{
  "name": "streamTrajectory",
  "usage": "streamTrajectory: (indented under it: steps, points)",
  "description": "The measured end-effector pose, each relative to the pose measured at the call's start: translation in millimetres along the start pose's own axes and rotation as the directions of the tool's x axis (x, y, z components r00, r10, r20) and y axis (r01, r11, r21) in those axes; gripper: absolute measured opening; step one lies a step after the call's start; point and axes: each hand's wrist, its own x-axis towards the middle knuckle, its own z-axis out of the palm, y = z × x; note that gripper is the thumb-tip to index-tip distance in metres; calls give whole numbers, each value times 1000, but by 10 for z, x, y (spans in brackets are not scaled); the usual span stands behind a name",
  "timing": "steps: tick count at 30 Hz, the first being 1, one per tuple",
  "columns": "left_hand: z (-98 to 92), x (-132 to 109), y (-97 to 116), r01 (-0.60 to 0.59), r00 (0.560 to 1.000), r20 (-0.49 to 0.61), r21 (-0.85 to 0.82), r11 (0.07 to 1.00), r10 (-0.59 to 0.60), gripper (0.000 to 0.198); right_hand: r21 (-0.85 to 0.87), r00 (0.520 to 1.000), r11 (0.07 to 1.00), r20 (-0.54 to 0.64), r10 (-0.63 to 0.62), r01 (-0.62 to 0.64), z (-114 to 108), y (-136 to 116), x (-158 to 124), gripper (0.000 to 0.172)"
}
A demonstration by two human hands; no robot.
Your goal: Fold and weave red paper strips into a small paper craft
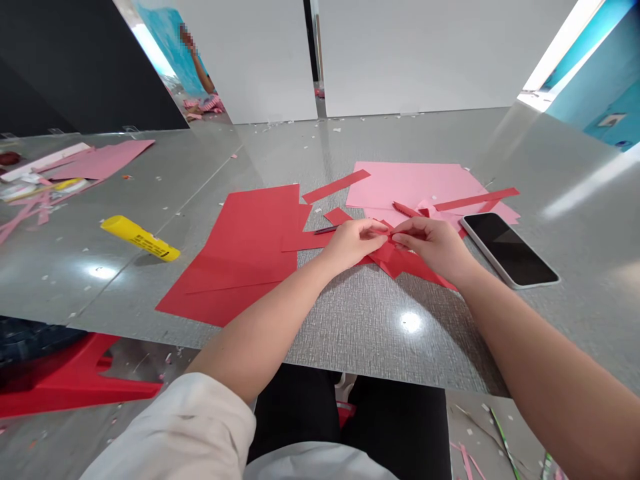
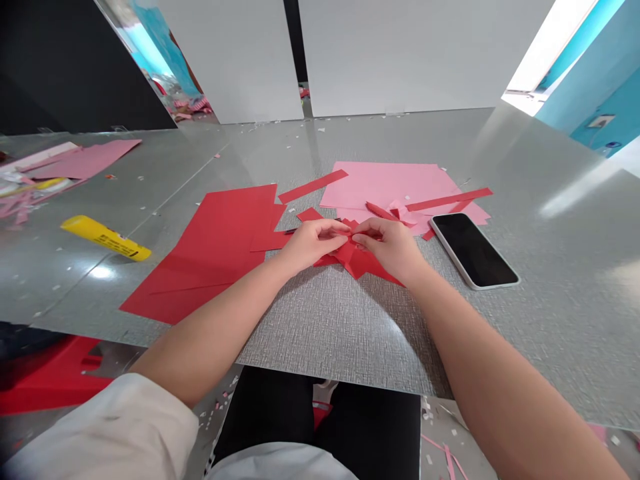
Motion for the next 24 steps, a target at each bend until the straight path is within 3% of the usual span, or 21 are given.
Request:
streamTrajectory:
  steps: [3,7,11,17,20,24]
  points:
    - [13,9,-5,39,999,5,-130,991,-39,13,-63,998,997,-30,-49,47,17,6,-2,15]
    - [11,24,14,165,973,-109,-281,945,-202,12,-262,958,946,-160,-237,191,23,5,-17,24]
    - [-2,38,6,196,938,-175,-444,874,-299,11,-435,908,846,-129,-397,308,40,-2,-30,23]
    - [12,25,26,171,967,-84,-495,852,-242,30,-608,802,617,56,-594,500,133,-5,-26,16]
    - [26,16,65,179,970,-53,-499,848,-236,36,-613,785,610,26,-619,502,150,-7,-27,14]
    - [22,11,99,208,967,-14,-530,822,-254,41,-592,798,658,-39,-601,466,117,9,-18,17]
